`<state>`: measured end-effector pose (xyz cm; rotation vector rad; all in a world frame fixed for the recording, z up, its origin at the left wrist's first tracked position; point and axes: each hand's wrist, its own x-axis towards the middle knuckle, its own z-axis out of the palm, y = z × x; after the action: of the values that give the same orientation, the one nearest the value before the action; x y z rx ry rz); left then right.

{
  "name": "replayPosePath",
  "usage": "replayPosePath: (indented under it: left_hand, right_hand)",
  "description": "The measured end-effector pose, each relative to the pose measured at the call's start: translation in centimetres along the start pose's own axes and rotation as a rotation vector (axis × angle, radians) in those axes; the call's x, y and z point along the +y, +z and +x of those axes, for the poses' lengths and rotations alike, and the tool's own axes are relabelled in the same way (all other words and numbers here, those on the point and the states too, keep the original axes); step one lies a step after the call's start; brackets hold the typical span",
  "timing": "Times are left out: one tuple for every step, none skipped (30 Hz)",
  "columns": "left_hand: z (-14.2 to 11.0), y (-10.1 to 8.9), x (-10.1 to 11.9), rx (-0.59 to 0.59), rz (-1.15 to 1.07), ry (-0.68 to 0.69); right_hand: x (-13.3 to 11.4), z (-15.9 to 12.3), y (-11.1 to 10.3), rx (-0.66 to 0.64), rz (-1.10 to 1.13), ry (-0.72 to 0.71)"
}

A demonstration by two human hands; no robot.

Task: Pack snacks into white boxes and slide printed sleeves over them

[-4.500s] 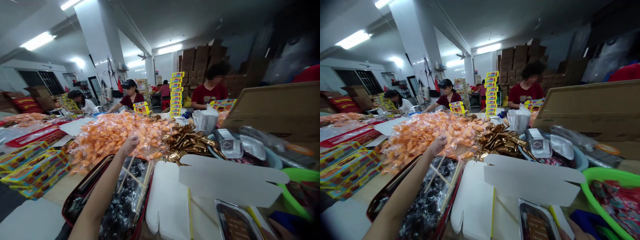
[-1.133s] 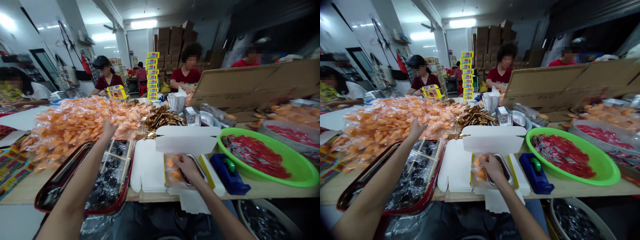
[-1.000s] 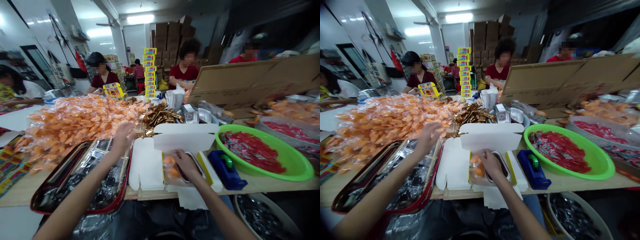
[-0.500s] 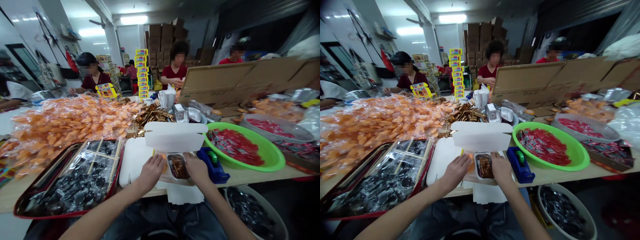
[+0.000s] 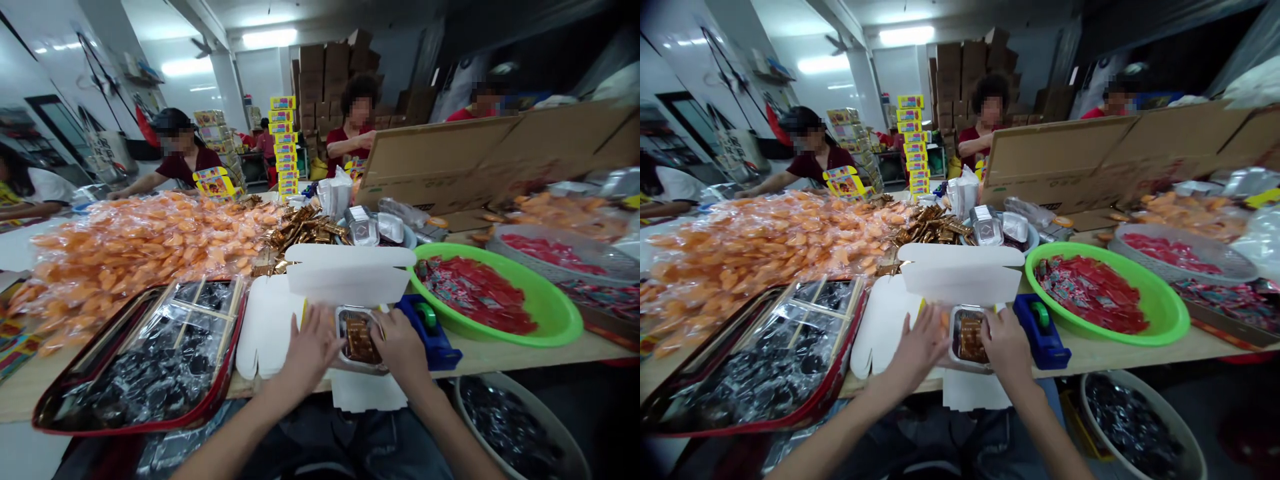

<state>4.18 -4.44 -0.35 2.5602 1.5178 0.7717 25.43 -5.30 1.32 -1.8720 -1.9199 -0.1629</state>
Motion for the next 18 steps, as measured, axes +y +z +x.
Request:
replayPosePath:
  left_hand:
    - [0.8,-1.1,-1.0,0.094,-0.052,-0.042]
    - [1.8,-2.3,-2.2,0.212,-0.101,-0.097]
    - [2.9,-3.4,-3.4,0.353,-0.151,-0.153]
    - [4.2,-4.3,-4.6,0.459,-0.205,-0.207]
    - [5.4,-5.1,-5.6,0.51,-0.273,-0.249]
    - [6.5,-5.5,-6.4,0.503,-0.363,-0.271]
    - [7.4,-5.7,-7.0,0.46,-0.473,-0.291]
    - [8.1,-5.6,-7.2,0.398,-0.597,-0.31]
    - [8.4,-5.4,-7.2,0.331,-0.731,-0.328]
    - [8.5,-5.0,-6.9,0.279,-0.863,-0.349]
    - [8.3,-4.5,-6.4,0.242,-0.976,-0.372]
    - [7.9,-4.0,-5.8,0.209,-1.064,-0.391]
    - [7.3,-3.5,-5.2,0.18,-1.125,-0.401]
    - [6.6,-3.0,-4.6,0.154,-1.164,-0.399]
    - [5.8,-2.6,-4.0,0.13,-1.185,-0.388]
    - [5.0,-2.2,-3.6,0.107,-1.189,-0.37]
    - [4.2,-1.9,-3.3,0.083,-1.178,-0.344]
    - [3.5,-1.7,-3.1,0.061,-1.15,-0.312]
  right_hand:
    - [0.6,0.2,-0.2,0.115,0.092,0.062]
    - [1.3,0.6,-0.5,0.229,0.18,0.139]
    - [2.0,1.1,-0.7,0.317,0.26,0.214]
    - [2.7,1.7,-0.9,0.366,0.328,0.275]
    - [3.3,2.5,-1.1,0.368,0.381,0.314]
    - [3.9,3.2,-1.2,0.329,0.414,0.328]
    - [4.3,3.9,-1.2,0.27,0.42,0.321]
    - [4.5,4.5,-1.2,0.208,0.403,0.304]
    - [4.6,4.9,-1.2,0.16,0.371,0.284]
    - [4.6,5.2,-1.2,0.135,0.336,0.264]
    - [4.4,5.4,-1.3,0.127,0.304,0.244]
    - [4.2,5.4,-1.3,0.124,0.286,0.225]
    - [3.8,5.3,-1.4,0.111,0.289,0.205]
    - [3.5,5.2,-1.5,0.081,0.306,0.184]
    - [3.1,4.9,-1.6,0.042,0.326,0.164]
    - [2.8,4.7,-1.6,0.003,0.343,0.15]
    - [2.5,4.3,-1.6,-0.032,0.357,0.14]
    - [2.3,4.0,-1.4,-0.059,0.368,0.131]
